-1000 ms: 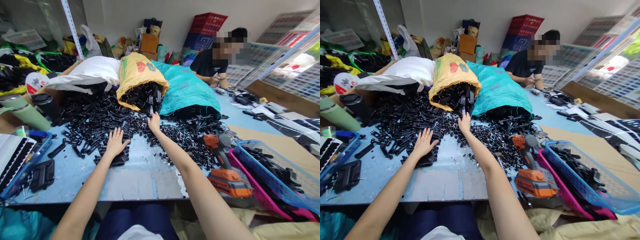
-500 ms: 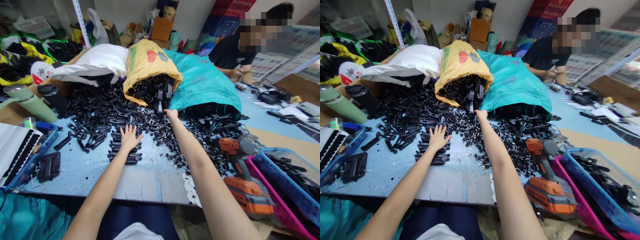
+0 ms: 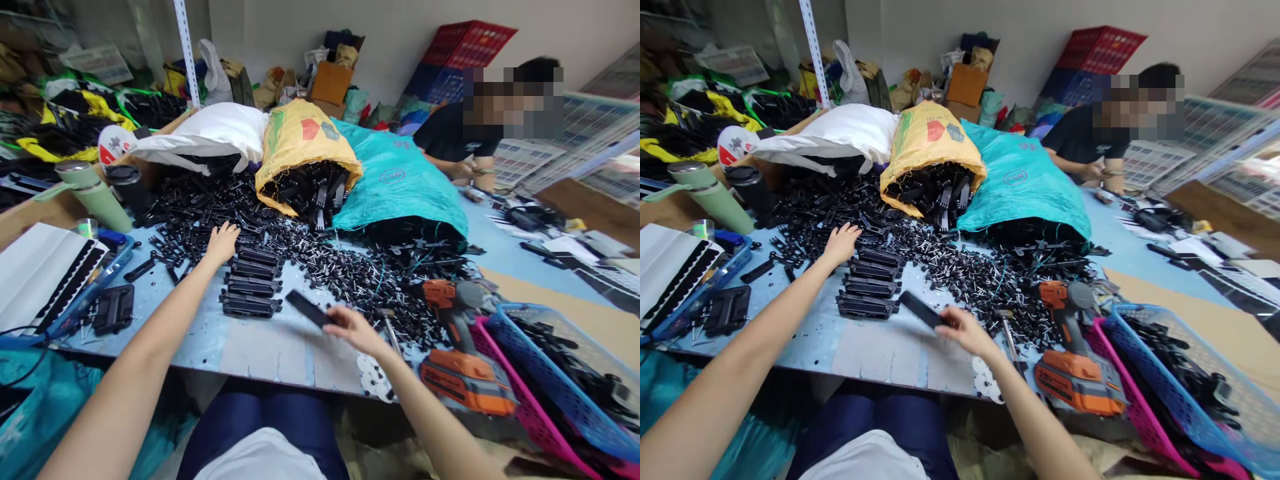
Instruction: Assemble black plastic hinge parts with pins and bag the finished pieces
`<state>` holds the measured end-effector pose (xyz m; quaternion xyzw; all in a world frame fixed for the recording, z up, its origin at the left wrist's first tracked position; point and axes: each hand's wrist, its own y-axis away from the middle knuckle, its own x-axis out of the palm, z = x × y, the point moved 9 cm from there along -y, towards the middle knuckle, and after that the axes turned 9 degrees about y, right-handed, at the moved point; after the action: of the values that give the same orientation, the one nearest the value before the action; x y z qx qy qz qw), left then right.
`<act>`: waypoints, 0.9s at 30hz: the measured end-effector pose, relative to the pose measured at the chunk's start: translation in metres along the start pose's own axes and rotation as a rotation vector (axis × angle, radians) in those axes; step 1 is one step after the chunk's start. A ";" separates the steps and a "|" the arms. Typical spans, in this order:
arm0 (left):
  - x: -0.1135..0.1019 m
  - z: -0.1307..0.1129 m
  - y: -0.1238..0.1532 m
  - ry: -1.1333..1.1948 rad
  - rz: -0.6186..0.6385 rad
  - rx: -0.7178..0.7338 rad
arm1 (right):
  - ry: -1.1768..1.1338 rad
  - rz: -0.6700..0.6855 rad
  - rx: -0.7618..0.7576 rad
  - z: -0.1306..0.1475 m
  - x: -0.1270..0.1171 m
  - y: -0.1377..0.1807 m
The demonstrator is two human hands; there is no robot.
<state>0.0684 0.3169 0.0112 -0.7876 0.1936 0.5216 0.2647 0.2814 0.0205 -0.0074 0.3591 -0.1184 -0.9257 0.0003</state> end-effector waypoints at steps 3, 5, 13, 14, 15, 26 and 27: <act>0.011 0.007 -0.011 -0.051 0.077 0.048 | 0.112 0.061 0.021 -0.007 0.028 0.031; 0.011 0.007 -0.013 -0.061 0.055 0.073 | 0.176 0.006 0.035 -0.012 0.024 0.038; -0.076 -0.020 0.057 0.423 -0.654 0.153 | 0.745 -0.277 0.446 -0.007 0.003 0.035; -0.087 -0.027 0.076 0.503 -0.739 0.146 | 0.746 -0.279 0.481 -0.003 0.010 0.032; -0.095 -0.037 0.094 0.569 -0.789 0.150 | 0.735 -0.291 0.503 0.000 0.016 0.028; -0.103 -0.122 0.210 0.542 -0.732 0.398 | 0.682 -0.414 0.177 0.019 0.040 0.026; -0.098 -0.125 0.210 0.540 -0.695 0.365 | 0.668 -0.402 0.097 0.023 0.047 0.029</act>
<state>-0.0012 0.0772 0.0955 -0.8538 0.0688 0.1360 0.4977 0.2286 -0.0061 -0.0155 0.6563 -0.0828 -0.7328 -0.1596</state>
